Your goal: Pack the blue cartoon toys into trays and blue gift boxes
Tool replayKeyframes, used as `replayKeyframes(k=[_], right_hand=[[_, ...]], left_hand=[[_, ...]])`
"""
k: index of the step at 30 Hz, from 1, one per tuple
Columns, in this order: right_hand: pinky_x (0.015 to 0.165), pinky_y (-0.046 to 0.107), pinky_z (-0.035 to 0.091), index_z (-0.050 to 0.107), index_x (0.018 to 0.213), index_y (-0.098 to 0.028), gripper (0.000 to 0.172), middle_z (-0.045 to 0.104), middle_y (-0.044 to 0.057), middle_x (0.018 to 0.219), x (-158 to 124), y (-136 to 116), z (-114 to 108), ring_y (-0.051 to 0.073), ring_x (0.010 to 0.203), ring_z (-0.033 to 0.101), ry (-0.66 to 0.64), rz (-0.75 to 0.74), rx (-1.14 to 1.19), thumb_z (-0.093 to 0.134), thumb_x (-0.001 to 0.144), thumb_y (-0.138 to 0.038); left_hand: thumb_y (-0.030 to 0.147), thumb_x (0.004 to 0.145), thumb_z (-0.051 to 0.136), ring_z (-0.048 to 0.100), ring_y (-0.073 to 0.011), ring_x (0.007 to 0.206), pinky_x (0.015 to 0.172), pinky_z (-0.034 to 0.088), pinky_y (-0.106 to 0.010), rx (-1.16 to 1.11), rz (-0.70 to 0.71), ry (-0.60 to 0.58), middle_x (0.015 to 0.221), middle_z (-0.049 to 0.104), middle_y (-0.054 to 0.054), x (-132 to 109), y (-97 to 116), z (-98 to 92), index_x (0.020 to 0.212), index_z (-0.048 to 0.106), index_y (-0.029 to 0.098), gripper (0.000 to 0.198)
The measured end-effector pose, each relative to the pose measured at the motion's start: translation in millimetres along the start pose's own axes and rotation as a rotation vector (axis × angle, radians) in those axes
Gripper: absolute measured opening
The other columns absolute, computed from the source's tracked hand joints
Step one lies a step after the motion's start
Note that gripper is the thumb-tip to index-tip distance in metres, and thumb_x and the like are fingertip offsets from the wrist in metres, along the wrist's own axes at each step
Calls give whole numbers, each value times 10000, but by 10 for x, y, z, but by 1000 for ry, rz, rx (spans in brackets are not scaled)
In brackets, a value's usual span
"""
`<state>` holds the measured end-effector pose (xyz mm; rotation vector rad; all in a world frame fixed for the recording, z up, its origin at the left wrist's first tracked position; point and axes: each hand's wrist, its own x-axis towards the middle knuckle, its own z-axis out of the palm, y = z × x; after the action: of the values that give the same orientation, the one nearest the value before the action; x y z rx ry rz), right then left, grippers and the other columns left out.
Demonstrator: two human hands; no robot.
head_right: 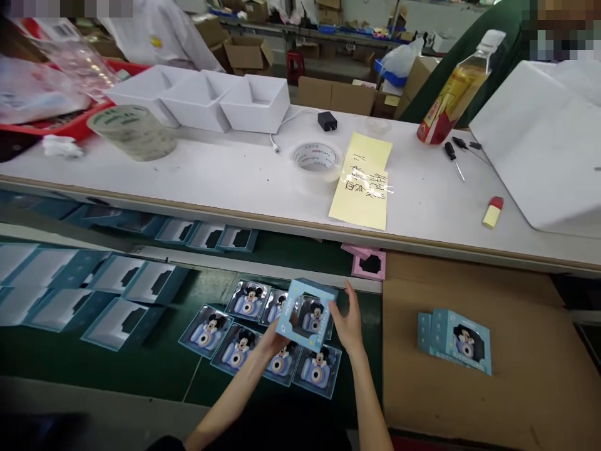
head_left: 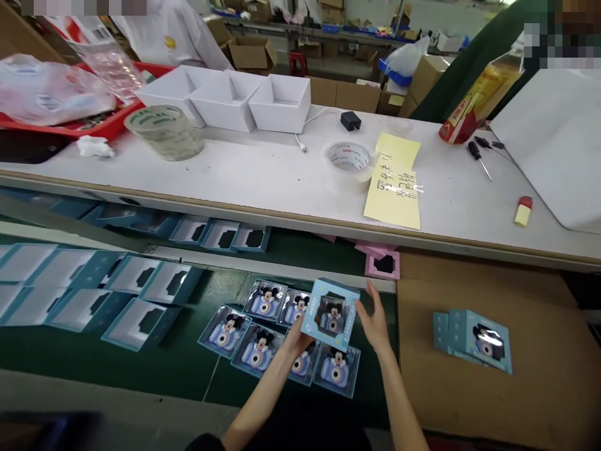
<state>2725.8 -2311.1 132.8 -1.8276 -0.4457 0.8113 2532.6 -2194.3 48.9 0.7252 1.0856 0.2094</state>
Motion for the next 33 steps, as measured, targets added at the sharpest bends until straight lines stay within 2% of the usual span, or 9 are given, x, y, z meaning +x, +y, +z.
replayKeyframes(k=[3,6,10,13,17,20,23,28,33], right_hand=[[1098,485,406,480,1448,-351,805,563,46,1428,-299,-77,-139,326,1330,498,-251,69,-219,760,715,-534],[989,462,494,482,1449,-352,825,654,65,1310,-678,44,-163,342,1219,595,-481,216,-192,781,696,-502],[999,419,502,401,1502,-306,787,511,91,1475,-1073,426,-164,308,1322,516,-222,309,-66,669,805,-552],[971,396,532,357,1521,-296,815,517,93,1468,-1091,704,-145,296,1305,535,-115,338,25,637,819,-601],[971,398,534,419,1489,-235,838,568,116,1417,-817,1042,-55,317,1254,578,12,348,56,578,808,-696],[940,416,548,514,1422,-174,827,627,143,1340,-622,1307,-22,332,1225,599,77,414,143,512,813,-735],[923,413,556,528,1410,-158,829,578,137,1403,-508,1516,-41,328,1282,556,103,439,225,499,815,-734],[1050,363,465,572,1356,-124,827,580,135,1400,-322,1646,-228,286,1315,531,122,361,138,472,818,-744],[1063,352,431,544,1380,-139,824,573,131,1410,-189,1633,-578,289,1322,518,134,336,-56,367,860,-753]], left_hand=[[631,787,659,467,-121,500,497,360,-249,257,-122,-188,558,536,-7,-136,70,-47,654,639,166,484],[612,750,710,452,-118,468,500,337,-251,429,-185,-390,531,559,-6,-201,92,-56,592,642,170,474],[604,787,677,496,-136,510,544,391,-266,427,-290,-386,559,584,-20,-67,52,-4,667,664,153,467],[568,860,601,585,-193,619,623,463,-312,493,-323,-336,621,622,-54,190,101,89,821,684,118,460],[551,920,492,627,-310,1049,907,488,-408,753,71,-251,1011,698,-143,529,279,186,1086,672,141,478],[465,865,615,369,-361,1398,1180,222,-505,1021,485,-215,1352,571,-158,723,377,175,1107,687,194,370],[387,845,643,326,-374,1424,1222,49,-529,1275,678,-272,1326,584,-170,900,374,215,884,740,198,216],[440,826,655,482,-371,1290,1181,241,-493,1062,469,-162,1248,600,-184,1143,222,718,764,732,172,285],[605,957,364,633,-291,1066,981,467,-414,851,350,-187,1120,678,-178,1015,-140,1154,1070,713,115,612]])
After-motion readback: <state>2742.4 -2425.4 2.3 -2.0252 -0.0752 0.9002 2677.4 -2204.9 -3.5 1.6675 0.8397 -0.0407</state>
